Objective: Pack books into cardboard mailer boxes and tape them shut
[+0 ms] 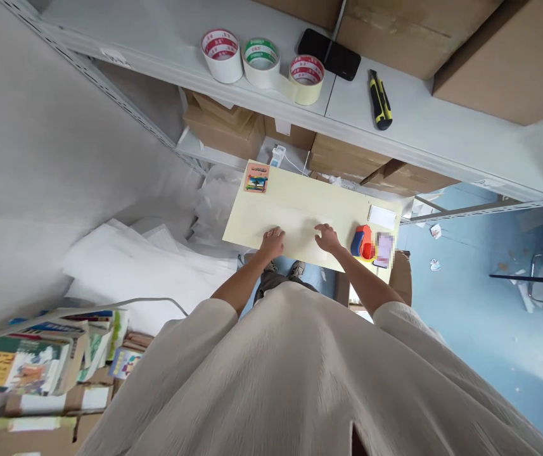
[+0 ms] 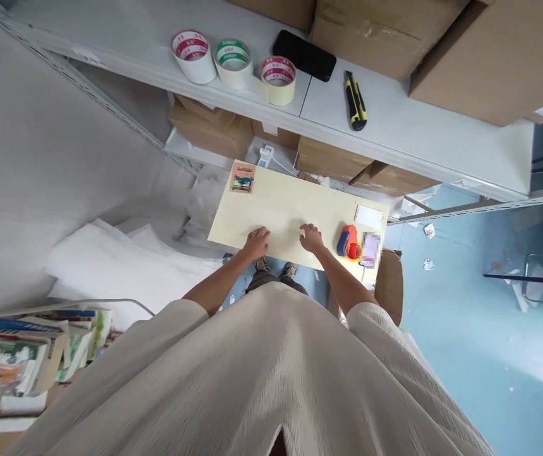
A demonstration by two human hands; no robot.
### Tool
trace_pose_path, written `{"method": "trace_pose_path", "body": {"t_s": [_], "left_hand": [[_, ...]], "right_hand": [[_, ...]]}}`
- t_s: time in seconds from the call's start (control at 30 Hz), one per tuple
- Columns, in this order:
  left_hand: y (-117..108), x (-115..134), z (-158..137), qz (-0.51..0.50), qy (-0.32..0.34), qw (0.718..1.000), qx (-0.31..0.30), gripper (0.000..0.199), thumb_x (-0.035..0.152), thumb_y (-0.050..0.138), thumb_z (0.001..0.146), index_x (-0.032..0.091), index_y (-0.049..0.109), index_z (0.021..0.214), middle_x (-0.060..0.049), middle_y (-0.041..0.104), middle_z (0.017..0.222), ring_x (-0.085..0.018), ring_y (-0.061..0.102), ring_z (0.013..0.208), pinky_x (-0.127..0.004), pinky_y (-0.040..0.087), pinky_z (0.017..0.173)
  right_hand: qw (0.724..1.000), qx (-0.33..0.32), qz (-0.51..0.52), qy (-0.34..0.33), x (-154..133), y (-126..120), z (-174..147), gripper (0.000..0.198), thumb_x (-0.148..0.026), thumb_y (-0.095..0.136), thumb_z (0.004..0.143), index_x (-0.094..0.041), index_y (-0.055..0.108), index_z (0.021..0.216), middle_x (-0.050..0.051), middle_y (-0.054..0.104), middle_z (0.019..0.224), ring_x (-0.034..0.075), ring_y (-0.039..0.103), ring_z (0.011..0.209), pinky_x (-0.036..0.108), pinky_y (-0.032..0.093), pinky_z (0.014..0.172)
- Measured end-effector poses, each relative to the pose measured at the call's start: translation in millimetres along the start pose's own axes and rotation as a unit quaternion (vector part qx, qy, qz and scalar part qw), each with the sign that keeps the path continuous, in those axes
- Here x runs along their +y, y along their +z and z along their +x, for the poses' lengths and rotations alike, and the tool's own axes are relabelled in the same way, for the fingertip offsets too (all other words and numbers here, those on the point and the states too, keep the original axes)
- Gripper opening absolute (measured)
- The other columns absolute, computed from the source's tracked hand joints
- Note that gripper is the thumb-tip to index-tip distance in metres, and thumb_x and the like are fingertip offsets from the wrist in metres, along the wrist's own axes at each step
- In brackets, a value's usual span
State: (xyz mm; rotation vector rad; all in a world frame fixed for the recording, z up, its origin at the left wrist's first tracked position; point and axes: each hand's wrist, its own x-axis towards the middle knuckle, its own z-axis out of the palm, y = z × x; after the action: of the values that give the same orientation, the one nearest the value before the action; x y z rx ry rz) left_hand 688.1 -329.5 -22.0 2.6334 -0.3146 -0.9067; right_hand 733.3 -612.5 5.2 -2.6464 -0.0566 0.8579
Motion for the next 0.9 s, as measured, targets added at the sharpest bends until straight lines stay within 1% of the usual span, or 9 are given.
{"method": "trace_pose_path", "body": {"t_s": [0.1, 0.17, 0.23, 0.33, 0.43, 0.53, 0.6, 0.7, 0.9], "left_hand": [[-13, -4, 3, 0.012, 0.006, 1.0, -0.003, 0.061, 0.02, 0.054, 0.108, 0.022, 0.059, 0.169, -0.021, 0.044, 0.187, -0.041, 0.043, 0.173, -0.057, 0.039, 0.139], [-27, -9, 8, 0.004, 0.002, 1.0, 0.01, 0.059, 0.021, 0.054, 0.108, 0.022, 0.061, 0.167, -0.021, 0.048, 0.185, -0.04, 0.047, 0.17, -0.057, 0.042, 0.138], [-47, -18, 18, -0.02, -0.021, 0.999, 0.042, 0.059, 0.022, 0.054, 0.109, 0.023, 0.061, 0.168, -0.021, 0.051, 0.183, -0.04, 0.051, 0.167, -0.057, 0.045, 0.136], [-86, -42, 39, -0.065, -0.104, 0.988, 0.098, 0.058, 0.026, 0.05, 0.112, 0.018, 0.058, 0.169, -0.024, 0.057, 0.177, -0.04, 0.057, 0.161, -0.056, 0.05, 0.131], [-125, -72, 64, -0.092, -0.205, 0.962, 0.153, 0.054, 0.029, 0.051, 0.114, 0.016, 0.059, 0.165, -0.028, 0.065, 0.166, -0.043, 0.061, 0.156, -0.057, 0.053, 0.126], [-148, -99, 86, -0.113, -0.255, 0.941, 0.191, 0.045, 0.031, 0.057, 0.113, 0.019, 0.064, 0.155, -0.027, 0.068, 0.16, -0.044, 0.061, 0.155, -0.059, 0.053, 0.124], [-153, -111, 98, -0.13, -0.288, 0.929, 0.193, 0.04, 0.031, 0.061, 0.111, 0.019, 0.067, 0.149, -0.028, 0.068, 0.158, -0.044, 0.062, 0.154, -0.06, 0.054, 0.122], [-153, -122, 109, -0.158, -0.326, 0.913, 0.187, 0.039, 0.033, 0.068, 0.108, 0.02, 0.067, 0.144, -0.028, 0.068, 0.159, -0.045, 0.062, 0.153, -0.06, 0.056, 0.12], [-149, -125, 118, -0.158, -0.34, 0.905, 0.201, 0.051, 0.047, 0.075, 0.103, 0.018, 0.067, 0.145, -0.03, 0.067, 0.16, -0.048, 0.058, 0.154, -0.061, 0.052, 0.122]], "right_hand": [[0.998, -0.057, -0.015, 0.016, -12, 10, -3, 0.051, -0.026, 0.06, 0.107, -0.024, 0.068, 0.158, 0.019, 0.058, 0.168, 0.038, 0.057, 0.153, 0.054, 0.05, 0.13], [0.997, -0.063, -0.025, 0.03, -17, 14, -3, 0.051, -0.026, 0.06, 0.109, -0.024, 0.068, 0.159, 0.018, 0.055, 0.172, 0.037, 0.056, 0.156, 0.051, 0.05, 0.13], [0.997, -0.059, -0.028, 0.04, -20, 15, -4, 0.05, -0.026, 0.059, 0.11, -0.023, 0.068, 0.159, 0.018, 0.055, 0.172, 0.037, 0.056, 0.157, 0.05, 0.049, 0.132], [0.998, -0.044, -0.017, 0.045, -23, 15, -8, 0.049, -0.024, 0.058, 0.11, -0.023, 0.07, 0.157, 0.018, 0.057, 0.17, 0.037, 0.057, 0.156, 0.05, 0.049, 0.131], [0.998, -0.025, -0.006, 0.054, -24, 15, -14, 0.048, -0.023, 0.057, 0.109, -0.023, 0.071, 0.155, 0.018, 0.06, 0.167, 0.036, 0.059, 0.153, 0.05, 0.051, 0.129], [0.998, -0.018, -0.006, 0.066, -26, 18, -20, 0.047, -0.022, 0.057, 0.109, -0.023, 0.073, 0.154, 0.018, 0.062, 0.165, 0.036, 0.061, 0.152, 0.05, 0.053, 0.128], [0.997, -0.017, -0.006, 0.074, -27, 20, -24, 0.047, -0.022, 0.057, 0.109, -0.023, 0.073, 0.154, 0.018, 0.063, 0.165, 0.036, 0.062, 0.151, 0.05, 0.053, 0.128], [0.996, -0.018, -0.008, 0.085, -30, 24, -29, 0.048, -0.023, 0.054, 0.11, -0.022, 0.072, 0.155, 0.018, 0.063, 0.165, 0.036, 0.062, 0.151, 0.05, 0.053, 0.127], [0.994, -0.034, -0.037, 0.092, -40, 29, -31, 0.054, -0.022, 0.055, 0.109, -0.022, 0.067, 0.162, 0.02, 0.06, 0.17, 0.038, 0.059, 0.154, 0.053, 0.051, 0.128]]}}
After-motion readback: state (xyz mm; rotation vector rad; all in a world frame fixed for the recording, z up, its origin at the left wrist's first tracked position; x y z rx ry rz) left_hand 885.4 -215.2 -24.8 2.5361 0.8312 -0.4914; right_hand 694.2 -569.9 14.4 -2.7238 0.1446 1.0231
